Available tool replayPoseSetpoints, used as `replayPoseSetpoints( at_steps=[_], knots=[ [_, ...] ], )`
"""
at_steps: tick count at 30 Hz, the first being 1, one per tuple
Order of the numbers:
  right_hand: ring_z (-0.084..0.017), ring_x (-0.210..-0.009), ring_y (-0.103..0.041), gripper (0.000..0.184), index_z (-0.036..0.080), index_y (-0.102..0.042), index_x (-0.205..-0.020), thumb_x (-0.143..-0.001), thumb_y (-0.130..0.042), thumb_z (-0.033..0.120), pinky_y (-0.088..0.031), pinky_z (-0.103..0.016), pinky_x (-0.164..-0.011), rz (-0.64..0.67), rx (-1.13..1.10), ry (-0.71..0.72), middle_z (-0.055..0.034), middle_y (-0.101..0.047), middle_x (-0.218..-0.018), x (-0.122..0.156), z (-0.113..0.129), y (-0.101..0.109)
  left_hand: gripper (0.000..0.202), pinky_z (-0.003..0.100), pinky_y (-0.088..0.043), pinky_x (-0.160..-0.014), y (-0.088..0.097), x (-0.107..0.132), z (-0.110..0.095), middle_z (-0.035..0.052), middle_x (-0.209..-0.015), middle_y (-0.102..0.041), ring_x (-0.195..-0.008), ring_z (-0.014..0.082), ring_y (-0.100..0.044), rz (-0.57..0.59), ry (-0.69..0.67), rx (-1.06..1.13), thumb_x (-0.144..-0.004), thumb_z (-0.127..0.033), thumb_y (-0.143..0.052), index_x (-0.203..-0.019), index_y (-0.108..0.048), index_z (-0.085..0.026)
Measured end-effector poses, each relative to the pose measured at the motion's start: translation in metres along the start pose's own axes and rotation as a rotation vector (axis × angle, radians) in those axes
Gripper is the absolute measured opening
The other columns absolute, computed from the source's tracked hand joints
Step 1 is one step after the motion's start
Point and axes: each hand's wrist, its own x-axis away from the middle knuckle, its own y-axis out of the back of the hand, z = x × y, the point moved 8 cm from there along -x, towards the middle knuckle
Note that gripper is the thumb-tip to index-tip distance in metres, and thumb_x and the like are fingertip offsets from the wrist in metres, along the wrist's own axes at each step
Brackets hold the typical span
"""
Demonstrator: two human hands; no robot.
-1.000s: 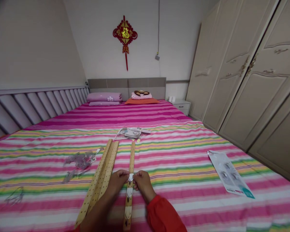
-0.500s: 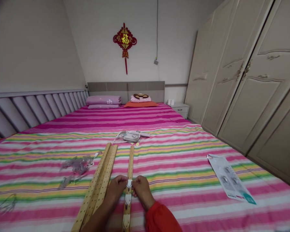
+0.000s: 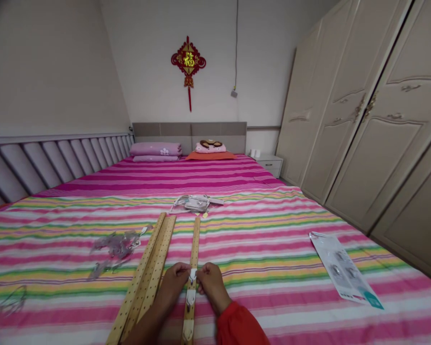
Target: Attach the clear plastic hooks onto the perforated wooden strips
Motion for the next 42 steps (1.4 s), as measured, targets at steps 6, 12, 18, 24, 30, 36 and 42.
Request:
replayPoseSetpoints(
  at_steps=[6, 12, 18, 24, 30, 36, 42],
  knots=[
    [-0.008, -0.025, -0.041, 0.021, 0.022, -0.046, -0.052, -0.062, -0.057, 0.036, -0.026, -0.020, -0.030, -0.005, 0.025, -0.021, 0.0080, -0.049, -0.034, -0.003, -0.006, 0.001, 0.016, 0.027, -0.046, -0.062, -0.005, -0.004, 0.013, 0.0015, -0.063, -0.063, -0.064, 0.0175, -0.059, -0.023, -0.013, -0.008, -0.054, -0.027, -0.067, -0.064, -0.061, -0.017],
    [-0.006, -0.020, -0.033, 0.022, 0.024, -0.041, -0.048, -0.058, -0.057, 0.034, -0.017, -0.020, -0.028, -0.019, 0.051, -0.006, 0.0097, -0.041, -0.028, -0.012, -0.009, 0.000, 0.009, 0.024, -0.043, -0.058, -0.009, -0.003, 0.021, -0.0011, -0.061, -0.058, -0.060, 0.0137, -0.054, -0.103, -0.046, -0.053, -0.055, -0.018, -0.065, -0.061, -0.058, -0.017],
    [-0.006, -0.022, -0.034, 0.034, 0.023, -0.042, -0.049, -0.060, -0.060, 0.049, -0.019, -0.020, -0.029, 0.020, 0.061, -0.011, 0.0089, -0.041, -0.030, -0.005, -0.007, 0.002, 0.011, 0.025, -0.045, -0.065, 0.000, -0.005, -0.006, 0.0012, -0.069, -0.065, -0.069, 0.0158, -0.059, 0.066, -0.077, -0.109, -0.069, -0.025, -0.059, -0.071, -0.064, -0.016],
    [-0.005, -0.023, -0.031, 0.043, 0.023, -0.043, -0.050, -0.060, -0.059, 0.061, -0.017, -0.020, -0.029, 0.055, 0.047, -0.013, 0.0083, -0.041, -0.031, -0.004, -0.010, 0.003, 0.021, 0.027, -0.044, -0.071, 0.117, -0.047, -0.047, 0.0039, -0.078, -0.068, -0.078, 0.0179, -0.061, -0.152, -0.212, -0.469, -0.076, -0.017, -0.046, -0.076, -0.067, -0.016],
    [-0.006, -0.022, -0.030, 0.042, 0.022, -0.044, -0.049, -0.062, -0.060, 0.059, -0.013, -0.020, -0.029, 0.046, 0.005, 0.012, 0.0075, -0.042, -0.032, -0.010, -0.018, 0.003, 0.025, 0.029, -0.039, -0.081, 0.176, -0.078, -0.049, 0.0075, -0.087, -0.065, -0.090, 0.0197, -0.057, -0.190, -0.248, -0.955, -0.077, -0.010, -0.045, -0.081, -0.070, -0.015],
    [-0.005, -0.022, -0.032, 0.043, 0.022, -0.043, -0.050, -0.062, -0.062, 0.058, -0.014, -0.019, -0.029, 0.082, -0.020, 0.003, 0.0075, -0.045, -0.033, -0.005, -0.013, 0.002, 0.027, 0.036, -0.037, -0.087, 0.162, -0.088, -0.051, 0.0176, -0.095, -0.064, -0.100, 0.0265, -0.056, -0.087, -0.245, -1.337, -0.077, -0.007, -0.045, -0.083, -0.071, -0.008],
    [-0.005, -0.022, -0.031, 0.043, 0.022, -0.043, -0.050, -0.059, -0.062, 0.060, -0.015, -0.018, -0.028, 0.071, -0.008, -0.036, 0.0084, -0.042, -0.031, -0.001, -0.009, 0.002, 0.032, 0.040, -0.036, -0.091, 0.159, -0.093, -0.057, 0.0211, -0.102, -0.063, -0.106, 0.0286, -0.054, -0.090, -0.238, -1.399, -0.078, -0.003, -0.042, -0.086, -0.072, -0.007]
  ],
)
